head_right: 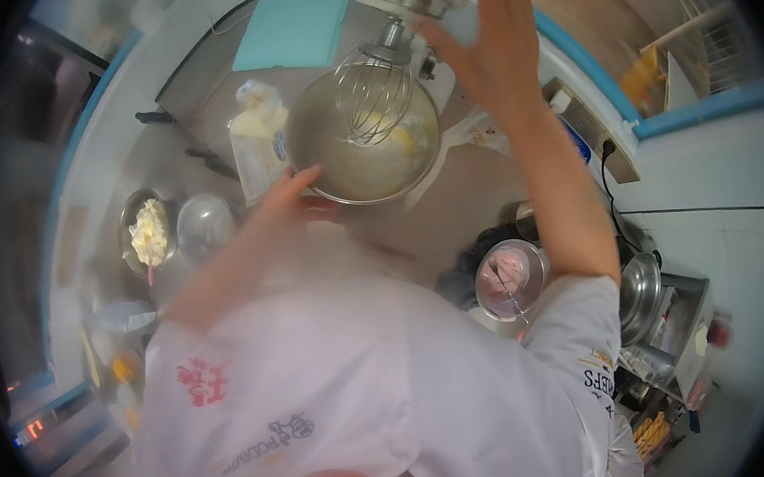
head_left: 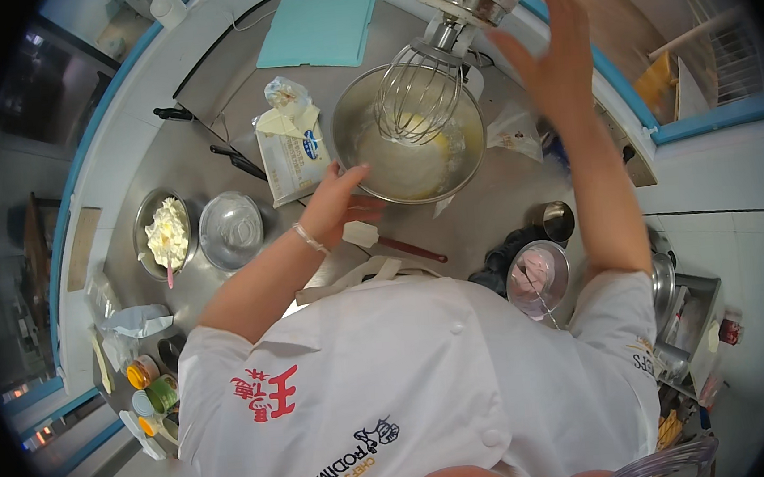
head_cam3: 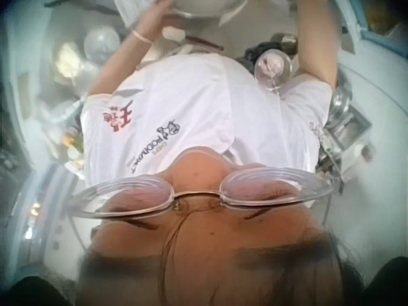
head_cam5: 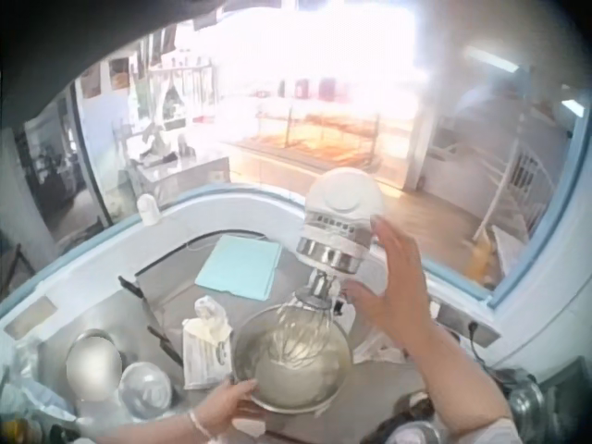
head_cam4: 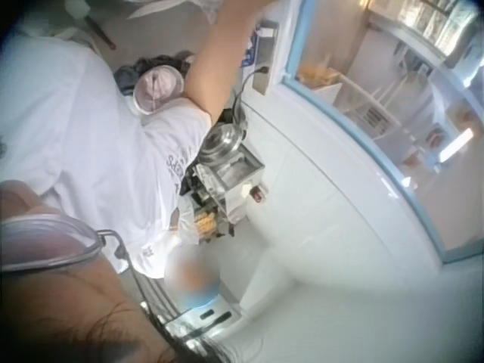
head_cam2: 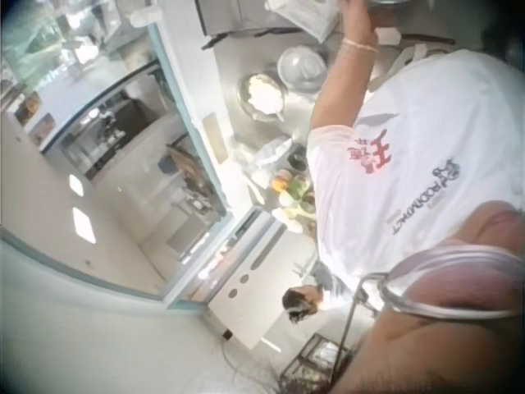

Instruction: The person adds a white powder to a stand mixer bowl containing a yellow mixture, secures the bowl, and operates the mixer. After mixing, they use a spatula to scrape the sides of the bowl and the whisk attachment.

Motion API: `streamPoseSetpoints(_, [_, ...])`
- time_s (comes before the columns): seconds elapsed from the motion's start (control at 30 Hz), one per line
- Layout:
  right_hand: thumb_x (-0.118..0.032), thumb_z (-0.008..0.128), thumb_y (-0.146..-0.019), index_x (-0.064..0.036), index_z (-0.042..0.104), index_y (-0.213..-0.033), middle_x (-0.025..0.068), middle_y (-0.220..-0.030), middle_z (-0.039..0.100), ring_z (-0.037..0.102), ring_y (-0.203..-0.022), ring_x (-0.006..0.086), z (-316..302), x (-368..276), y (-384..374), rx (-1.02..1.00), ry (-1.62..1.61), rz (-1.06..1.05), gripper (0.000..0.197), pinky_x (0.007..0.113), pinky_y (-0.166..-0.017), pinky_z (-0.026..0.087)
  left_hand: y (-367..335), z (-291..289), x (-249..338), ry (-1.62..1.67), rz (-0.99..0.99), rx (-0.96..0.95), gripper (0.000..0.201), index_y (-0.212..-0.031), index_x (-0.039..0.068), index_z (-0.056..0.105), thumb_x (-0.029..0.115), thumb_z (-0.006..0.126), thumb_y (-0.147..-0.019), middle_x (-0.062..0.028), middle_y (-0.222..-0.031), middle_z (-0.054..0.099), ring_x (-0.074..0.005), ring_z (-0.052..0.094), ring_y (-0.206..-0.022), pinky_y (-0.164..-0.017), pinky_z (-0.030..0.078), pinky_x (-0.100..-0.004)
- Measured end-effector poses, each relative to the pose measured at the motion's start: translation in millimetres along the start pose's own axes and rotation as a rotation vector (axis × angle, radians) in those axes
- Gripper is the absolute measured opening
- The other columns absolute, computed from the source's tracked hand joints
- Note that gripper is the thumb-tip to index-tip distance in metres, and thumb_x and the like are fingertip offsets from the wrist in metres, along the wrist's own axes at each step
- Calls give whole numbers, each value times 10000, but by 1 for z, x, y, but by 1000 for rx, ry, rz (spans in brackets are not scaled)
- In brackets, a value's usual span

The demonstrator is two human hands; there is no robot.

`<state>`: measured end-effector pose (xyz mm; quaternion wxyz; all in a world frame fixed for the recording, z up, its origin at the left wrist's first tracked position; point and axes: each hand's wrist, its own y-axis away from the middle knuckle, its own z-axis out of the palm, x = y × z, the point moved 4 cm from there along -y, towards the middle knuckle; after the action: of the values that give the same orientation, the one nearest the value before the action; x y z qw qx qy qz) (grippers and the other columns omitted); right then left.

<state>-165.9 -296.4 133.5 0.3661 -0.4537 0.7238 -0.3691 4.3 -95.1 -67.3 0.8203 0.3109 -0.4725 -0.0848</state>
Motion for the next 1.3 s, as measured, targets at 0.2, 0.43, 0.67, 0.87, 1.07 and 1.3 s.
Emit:
streamPoseSetpoints(0.2, [-131, 740, -682, -77, 484, -1291, 180, -1274, 498, 428, -1229, 359, 42, 14, -68, -9, 93, -109, 663, 456, -1048, 305, -34, -2, -13, 19, -128, -56, 627, -1349, 9, 206, 109, 520, -816, -221, -1179, 519, -353, 667, -847, -706, 588, -426])
streamPoseSetpoints(0.43, [-88, 683, -708, -74, 539, -1246, 121, -1201, 544, 451, -1221, 330, 43, -4, -51, 83, 11, -164, 557, 500, -1059, 258, -48, 17, 21, 44, -111, -62, 440, -1213, -68, 385, 36, 459, -792, -215, -1085, 586, -371, 666, -839, -732, 602, -435])
streamPoseSetpoints(0.67, [-113, 586, -774, -137, 598, -1212, 52, -1176, 549, 466, -1226, 258, 46, -50, -9, -39, 116, -142, 439, 532, -1081, 199, -70, 7, 41, -31, -124, -76, 337, -1123, -101, 475, 37, 461, -816, -210, -1143, 555, -390, 607, -987, -873, 548, -472])
streamPoseSetpoints(0.87, [-207, 635, -794, -186, 625, -1143, -3, -1178, 604, 511, -1181, 209, 60, -56, 35, 79, 220, -339, 349, 484, -1062, 279, -57, 15, 49, -90, -63, -30, 379, -1147, -73, 485, 36, 457, -785, -184, -1096, 584, -352, 641, -918, -774, 590, -431])
streamPoseSetpoints(1.07, [-160, 652, -778, -266, 641, -1104, -66, -1189, 606, 470, -1231, 175, 77, -86, 88, 11, 106, -273, 342, 496, -1113, 152, -59, 12, 39, -133, 83, -176, 608, -1346, 24, 314, 27, 466, -758, -163, -1188, 532, -309, 609, -1024, -720, 617, -400])
streamPoseSetpoints(1.3, [-169, 733, -718, -177, 568, -1217, 69, -1335, 514, 449, -1267, 240, 34, -49, 106, -19, -22, -33, 526, 501, -1100, 221, -62, 16, 24, -141, -12, -175, 674, -1390, 80, 240, 27, 465, -757, -136, -1256, 455, -326, 580, -1052, -739, 607, -443])
